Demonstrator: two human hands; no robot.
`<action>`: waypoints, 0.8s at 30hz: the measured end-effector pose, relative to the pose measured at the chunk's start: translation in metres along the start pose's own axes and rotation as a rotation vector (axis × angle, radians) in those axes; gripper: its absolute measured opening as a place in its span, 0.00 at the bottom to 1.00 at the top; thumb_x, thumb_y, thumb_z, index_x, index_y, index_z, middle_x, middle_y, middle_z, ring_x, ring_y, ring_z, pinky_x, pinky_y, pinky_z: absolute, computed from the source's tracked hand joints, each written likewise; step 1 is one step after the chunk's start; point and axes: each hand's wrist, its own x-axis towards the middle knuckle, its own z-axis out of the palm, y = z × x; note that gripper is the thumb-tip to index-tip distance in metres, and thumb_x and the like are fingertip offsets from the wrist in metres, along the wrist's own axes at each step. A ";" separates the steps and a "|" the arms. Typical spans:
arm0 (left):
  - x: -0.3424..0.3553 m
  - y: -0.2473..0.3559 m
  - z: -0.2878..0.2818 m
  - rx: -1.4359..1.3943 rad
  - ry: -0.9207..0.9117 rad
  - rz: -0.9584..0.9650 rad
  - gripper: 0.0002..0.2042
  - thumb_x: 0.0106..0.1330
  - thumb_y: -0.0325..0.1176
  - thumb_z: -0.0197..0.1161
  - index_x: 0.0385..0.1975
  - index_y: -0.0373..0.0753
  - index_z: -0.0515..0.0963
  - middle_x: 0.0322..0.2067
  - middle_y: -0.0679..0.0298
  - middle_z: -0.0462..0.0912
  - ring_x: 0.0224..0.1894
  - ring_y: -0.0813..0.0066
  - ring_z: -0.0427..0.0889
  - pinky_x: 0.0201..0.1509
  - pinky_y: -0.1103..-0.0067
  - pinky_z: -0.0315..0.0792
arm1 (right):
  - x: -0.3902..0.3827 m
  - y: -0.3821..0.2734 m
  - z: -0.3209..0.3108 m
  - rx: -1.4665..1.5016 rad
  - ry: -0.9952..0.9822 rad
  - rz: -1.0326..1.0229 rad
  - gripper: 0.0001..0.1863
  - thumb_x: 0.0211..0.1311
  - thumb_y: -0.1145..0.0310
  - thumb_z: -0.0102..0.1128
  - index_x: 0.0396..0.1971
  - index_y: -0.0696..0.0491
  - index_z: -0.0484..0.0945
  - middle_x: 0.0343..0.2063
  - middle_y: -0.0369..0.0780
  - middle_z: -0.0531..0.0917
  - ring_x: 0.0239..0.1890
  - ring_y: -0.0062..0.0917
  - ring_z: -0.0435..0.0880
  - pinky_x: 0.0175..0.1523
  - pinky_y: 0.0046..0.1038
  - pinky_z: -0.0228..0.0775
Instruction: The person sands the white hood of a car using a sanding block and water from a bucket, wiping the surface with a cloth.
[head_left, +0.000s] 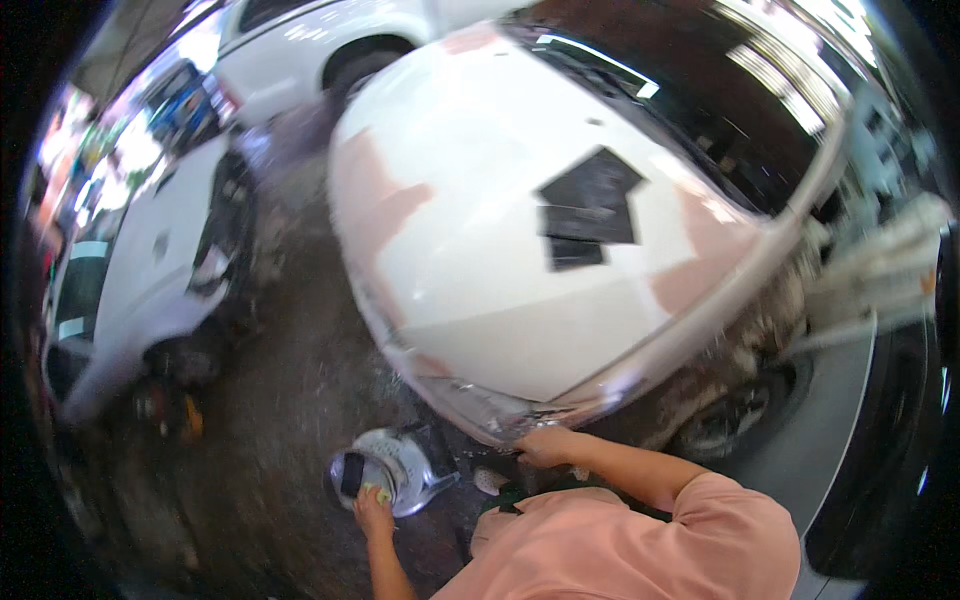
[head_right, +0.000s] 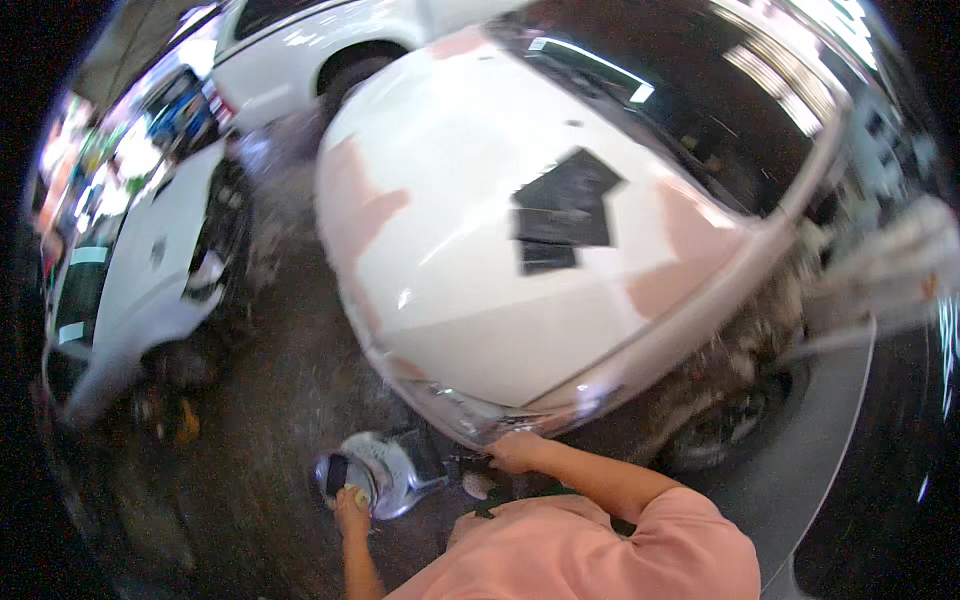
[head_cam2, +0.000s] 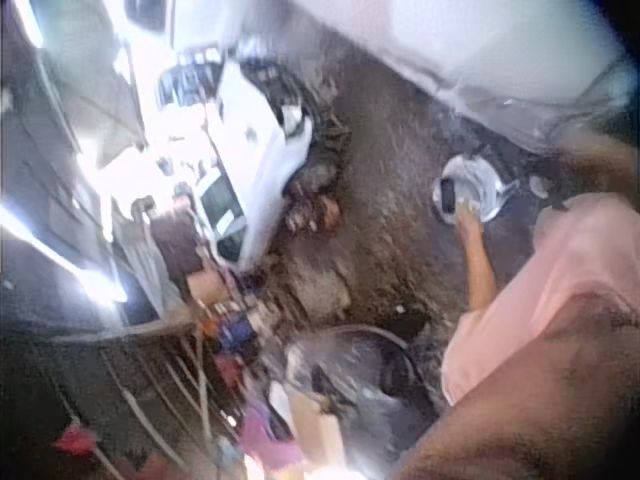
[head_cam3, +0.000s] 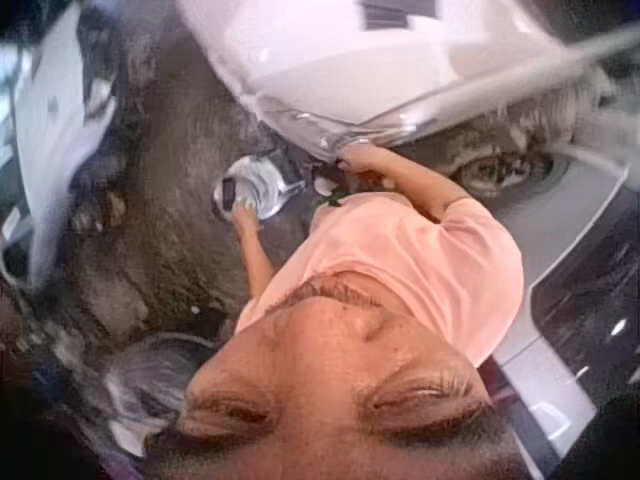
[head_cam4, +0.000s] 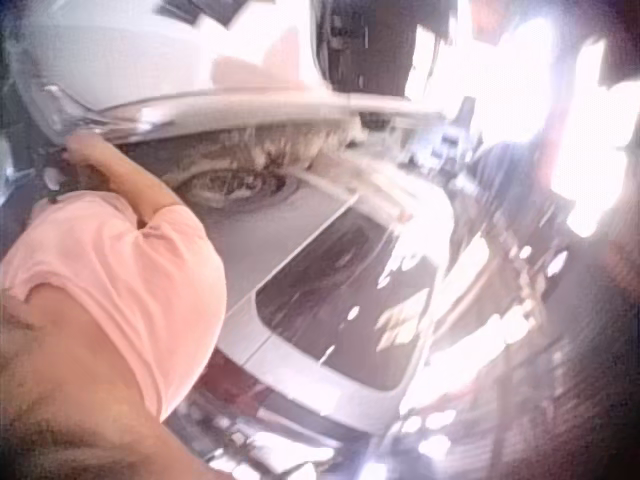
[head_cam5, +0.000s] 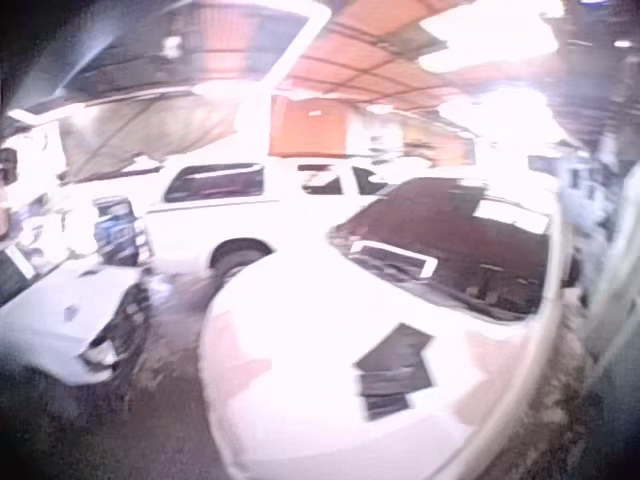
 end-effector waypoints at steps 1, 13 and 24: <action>0.008 0.023 -0.013 -0.006 0.006 0.074 0.20 0.60 0.30 0.72 0.54 0.44 0.86 0.63 0.51 0.78 0.63 0.45 0.77 0.69 0.57 0.71 | -0.022 0.018 0.004 0.034 0.033 0.038 0.22 0.71 0.55 0.61 0.58 0.50 0.82 0.47 0.52 0.88 0.52 0.52 0.87 0.58 0.51 0.77; 0.001 0.563 -0.068 -0.368 -0.086 1.031 0.19 0.62 0.29 0.73 0.55 0.39 0.84 0.59 0.48 0.82 0.63 0.45 0.79 0.70 0.59 0.71 | -0.277 0.191 0.060 0.622 0.466 0.482 0.24 0.73 0.54 0.61 0.62 0.51 0.81 0.52 0.51 0.87 0.56 0.48 0.85 0.61 0.46 0.75; 0.096 0.829 0.025 -0.055 0.241 1.324 0.29 0.65 0.42 0.74 0.65 0.43 0.78 0.68 0.44 0.72 0.69 0.38 0.71 0.74 0.54 0.65 | -0.364 0.215 0.073 0.886 0.844 0.785 0.25 0.74 0.55 0.62 0.64 0.53 0.78 0.54 0.56 0.85 0.59 0.52 0.83 0.63 0.48 0.75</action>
